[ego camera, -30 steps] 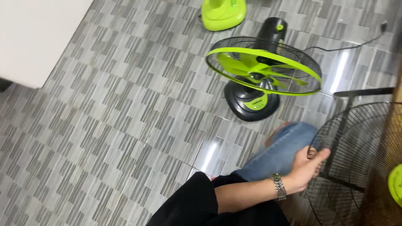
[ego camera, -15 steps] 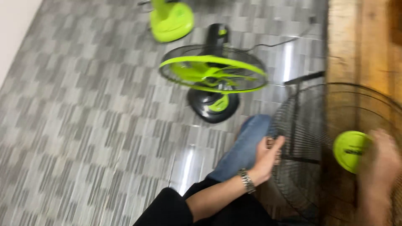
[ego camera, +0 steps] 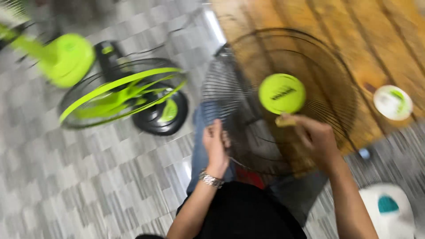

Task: Cleaning the front guard of an electric fan using a sponge

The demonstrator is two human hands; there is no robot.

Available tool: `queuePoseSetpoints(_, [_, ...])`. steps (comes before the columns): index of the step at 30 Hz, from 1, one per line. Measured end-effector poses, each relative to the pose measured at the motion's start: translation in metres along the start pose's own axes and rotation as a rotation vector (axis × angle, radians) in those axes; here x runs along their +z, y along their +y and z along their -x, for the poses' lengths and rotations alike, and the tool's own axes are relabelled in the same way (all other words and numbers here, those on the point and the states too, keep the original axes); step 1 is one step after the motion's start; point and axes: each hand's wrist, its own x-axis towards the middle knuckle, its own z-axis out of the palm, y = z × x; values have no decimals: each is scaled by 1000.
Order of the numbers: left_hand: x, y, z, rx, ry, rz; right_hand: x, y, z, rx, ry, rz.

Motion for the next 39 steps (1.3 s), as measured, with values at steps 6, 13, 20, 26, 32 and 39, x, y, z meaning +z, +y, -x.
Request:
queuePoseSetpoints(6, [4, 3, 9, 28, -76, 106, -32, 35, -48, -41, 310, 132])
queuePoseSetpoints(13, [8, 4, 15, 38, -68, 111, 58, 71, -104, -56, 132, 359])
queuePoseSetpoints(20, [4, 2, 8, 46, -45, 99, 21, -2, -26, -378, -84, 405])
queuePoseSetpoints(26, [3, 1, 8, 45, -71, 111, -11, 29, -30, -116, -98, 106])
queuePoseSetpoints(32, [5, 4, 10, 52, -75, 120, 27, 45, -77, -186, 125, 168])
queuePoseSetpoints(39, [7, 5, 11, 39, -48, 127, 59, 41, -51, -461, 249, 468])
